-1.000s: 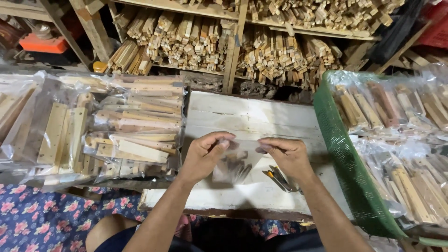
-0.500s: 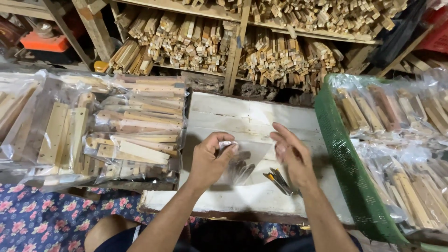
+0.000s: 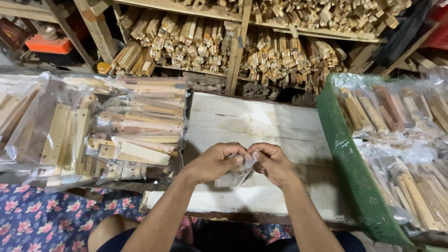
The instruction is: The person packs wooden pieces into plastic bags by hand and places the filled bags into a green plastic crate.
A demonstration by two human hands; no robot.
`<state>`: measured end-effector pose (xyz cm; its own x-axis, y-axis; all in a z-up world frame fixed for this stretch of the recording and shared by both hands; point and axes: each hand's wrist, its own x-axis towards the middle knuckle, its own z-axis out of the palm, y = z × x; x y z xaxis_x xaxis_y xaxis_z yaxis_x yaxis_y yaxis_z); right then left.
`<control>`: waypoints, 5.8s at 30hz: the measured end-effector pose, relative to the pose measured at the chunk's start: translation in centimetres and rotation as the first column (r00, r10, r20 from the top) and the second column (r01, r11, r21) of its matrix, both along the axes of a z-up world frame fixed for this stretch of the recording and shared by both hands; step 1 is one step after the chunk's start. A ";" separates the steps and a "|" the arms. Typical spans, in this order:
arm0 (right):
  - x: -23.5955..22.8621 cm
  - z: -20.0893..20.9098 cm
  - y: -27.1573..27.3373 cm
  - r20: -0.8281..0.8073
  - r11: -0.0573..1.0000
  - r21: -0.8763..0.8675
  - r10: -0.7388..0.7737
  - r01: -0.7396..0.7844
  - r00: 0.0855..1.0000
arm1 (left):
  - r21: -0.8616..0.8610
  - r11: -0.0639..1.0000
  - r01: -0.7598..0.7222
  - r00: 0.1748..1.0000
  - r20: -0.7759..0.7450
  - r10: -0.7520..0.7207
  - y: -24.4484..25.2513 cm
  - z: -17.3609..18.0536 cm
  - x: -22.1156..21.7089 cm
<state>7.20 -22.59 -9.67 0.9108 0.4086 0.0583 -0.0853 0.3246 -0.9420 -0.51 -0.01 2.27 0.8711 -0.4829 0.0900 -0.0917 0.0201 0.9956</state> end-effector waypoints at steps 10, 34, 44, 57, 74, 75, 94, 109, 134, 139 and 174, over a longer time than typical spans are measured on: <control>-3.9 4.3 2.9 0.288 0.846 -0.167 -0.449 0.506 0.846 | -0.016 0.969 -0.245 0.923 0.303 0.239 -1.6 -2.0 0.4; -3.5 2.9 0.8 0.090 0.984 -0.064 0.174 -0.169 0.981 | -0.352 0.893 -0.282 0.959 -0.141 0.247 -1.2 -4.8 0.4; -4.5 3.4 2.7 0.133 0.988 -0.142 -0.035 0.054 0.990 | -0.401 0.907 -0.125 0.986 -0.154 0.068 -0.7 -4.0 1.5; -2.9 0.2 2.3 0.097 0.947 0.007 -0.319 0.320 0.943 | -0.243 0.835 -0.494 0.828 0.162 0.537 -2.7 -8.4 2.2; 0.1 -2.9 -5.6 0.266 0.700 -0.583 -0.317 0.414 0.910 | -0.142 0.832 -0.536 0.784 0.284 0.553 -4.1 -4.8 0.0; 1.2 -5.7 -7.5 0.435 0.301 -0.831 -0.174 0.468 0.883 | -0.153 0.829 -0.538 0.772 0.307 0.557 -4.7 -4.7 0.2; -6.5 3.6 -9.4 0.815 0.550 -0.213 -0.356 0.808 0.457 | -0.093 0.908 -0.409 0.627 0.695 0.353 -11.1 -5.9 4.0; -5.1 2.9 -7.0 0.837 0.582 -0.045 -0.422 0.812 0.349 | -0.186 0.839 -0.511 0.364 0.838 0.407 -12.3 -7.3 4.1; -4.7 9.4 -10.4 0.780 0.302 -0.583 0.468 0.755 0.416 | -0.143 0.914 -0.380 0.451 0.833 0.319 -12.1 -8.1 4.7; -3.8 8.3 -10.9 0.864 0.483 -0.498 0.350 0.720 0.363 | -0.076 0.937 -0.340 0.626 0.725 0.286 -11.7 -6.4 3.8; -5.7 9.8 2.0 -0.317 0.690 -0.598 -0.671 0.407 0.671 | -0.025 0.548 -0.836 0.485 -0.501 0.717 -2.6 1.8 1.6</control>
<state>1.51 -20.64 0.17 0.8134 -0.3128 -0.4904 -0.5090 0.0250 -0.8604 1.09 -2.57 4.03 0.8494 0.3984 -0.3460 0.1940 0.3741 0.9069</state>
